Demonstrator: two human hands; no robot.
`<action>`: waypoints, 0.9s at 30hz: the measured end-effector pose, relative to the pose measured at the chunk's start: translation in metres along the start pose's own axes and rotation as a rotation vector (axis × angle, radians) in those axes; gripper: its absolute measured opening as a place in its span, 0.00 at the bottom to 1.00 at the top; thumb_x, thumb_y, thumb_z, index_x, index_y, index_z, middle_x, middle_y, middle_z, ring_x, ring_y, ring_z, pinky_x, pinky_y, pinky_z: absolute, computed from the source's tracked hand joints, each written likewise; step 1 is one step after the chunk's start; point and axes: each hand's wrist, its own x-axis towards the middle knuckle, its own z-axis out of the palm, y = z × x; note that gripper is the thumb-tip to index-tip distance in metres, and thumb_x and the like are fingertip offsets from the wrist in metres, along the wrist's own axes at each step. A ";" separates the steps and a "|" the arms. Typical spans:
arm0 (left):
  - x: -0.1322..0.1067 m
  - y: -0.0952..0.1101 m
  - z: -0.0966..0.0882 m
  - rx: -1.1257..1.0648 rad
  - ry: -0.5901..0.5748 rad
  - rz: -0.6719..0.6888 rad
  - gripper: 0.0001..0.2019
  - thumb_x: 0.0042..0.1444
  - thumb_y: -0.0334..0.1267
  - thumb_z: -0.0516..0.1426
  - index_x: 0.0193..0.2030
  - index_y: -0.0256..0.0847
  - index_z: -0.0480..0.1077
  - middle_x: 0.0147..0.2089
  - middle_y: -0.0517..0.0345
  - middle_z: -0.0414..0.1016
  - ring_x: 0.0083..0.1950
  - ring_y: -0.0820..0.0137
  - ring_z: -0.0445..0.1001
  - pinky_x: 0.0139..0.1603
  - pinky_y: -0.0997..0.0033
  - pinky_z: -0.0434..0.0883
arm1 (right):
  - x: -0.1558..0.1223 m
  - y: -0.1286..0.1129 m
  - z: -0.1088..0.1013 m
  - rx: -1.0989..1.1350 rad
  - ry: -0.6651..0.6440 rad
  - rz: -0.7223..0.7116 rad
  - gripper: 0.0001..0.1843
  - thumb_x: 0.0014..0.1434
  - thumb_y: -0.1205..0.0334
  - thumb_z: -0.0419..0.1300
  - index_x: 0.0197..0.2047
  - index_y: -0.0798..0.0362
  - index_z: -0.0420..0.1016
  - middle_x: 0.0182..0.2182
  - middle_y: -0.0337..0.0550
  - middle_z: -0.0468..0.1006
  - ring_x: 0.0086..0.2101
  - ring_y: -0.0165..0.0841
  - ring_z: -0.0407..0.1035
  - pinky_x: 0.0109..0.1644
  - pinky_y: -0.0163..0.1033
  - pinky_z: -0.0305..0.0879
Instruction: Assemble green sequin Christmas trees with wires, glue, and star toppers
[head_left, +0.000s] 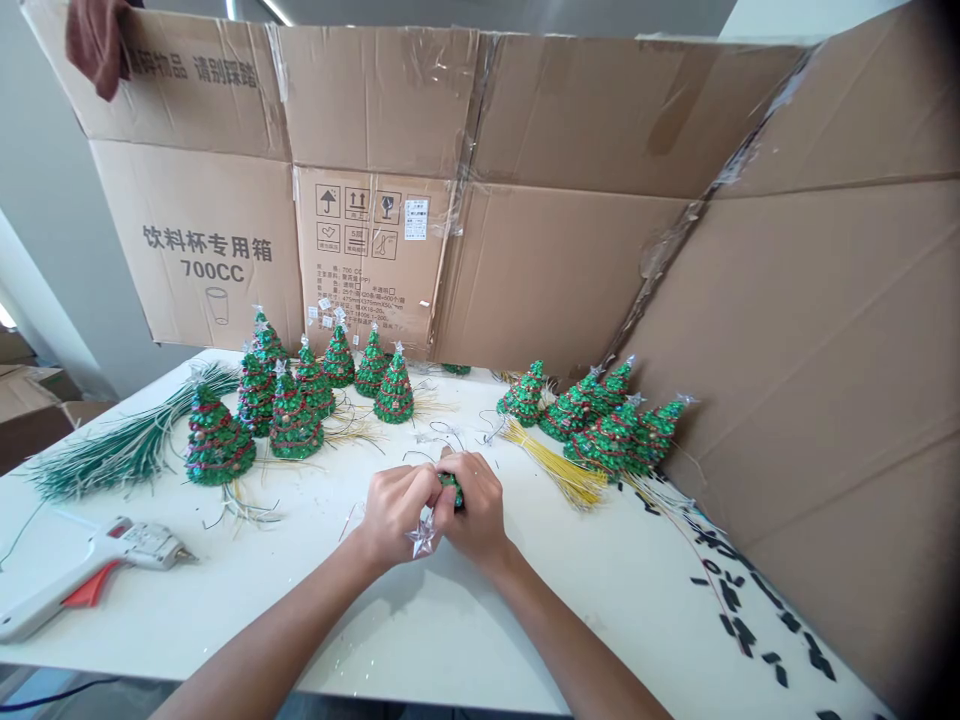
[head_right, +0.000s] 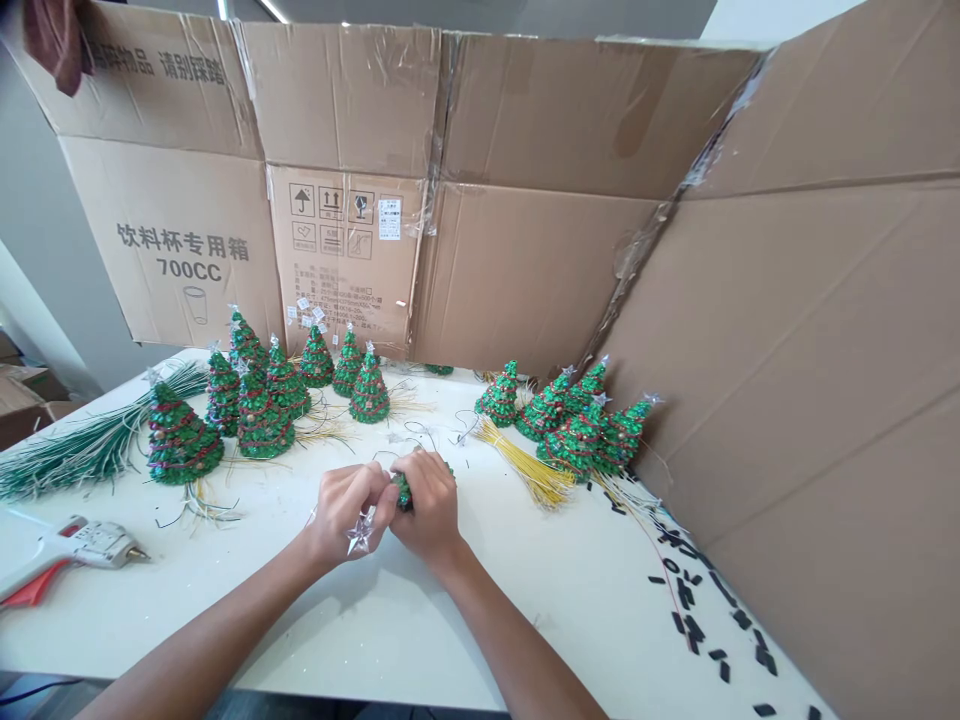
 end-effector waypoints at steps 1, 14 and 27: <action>0.000 0.000 0.000 0.001 -0.004 -0.001 0.14 0.70 0.27 0.55 0.36 0.47 0.55 0.26 0.68 0.63 0.23 0.73 0.59 0.26 0.69 0.58 | 0.000 -0.001 0.001 0.000 -0.001 -0.002 0.08 0.72 0.67 0.54 0.40 0.46 0.70 0.31 0.43 0.79 0.33 0.40 0.72 0.40 0.46 0.66; 0.002 0.001 -0.001 -0.016 -0.011 0.018 0.12 0.71 0.41 0.56 0.38 0.47 0.56 0.27 0.67 0.62 0.23 0.73 0.59 0.25 0.69 0.59 | -0.001 0.005 -0.002 -0.003 0.008 -0.002 0.05 0.73 0.61 0.56 0.42 0.46 0.70 0.31 0.42 0.78 0.32 0.40 0.71 0.38 0.46 0.65; 0.002 0.000 0.000 0.001 0.021 0.032 0.13 0.72 0.46 0.56 0.38 0.46 0.59 0.26 0.66 0.62 0.23 0.72 0.58 0.25 0.68 0.58 | 0.001 0.008 -0.002 0.002 0.007 0.013 0.04 0.72 0.62 0.59 0.42 0.47 0.71 0.31 0.40 0.78 0.31 0.39 0.70 0.38 0.45 0.65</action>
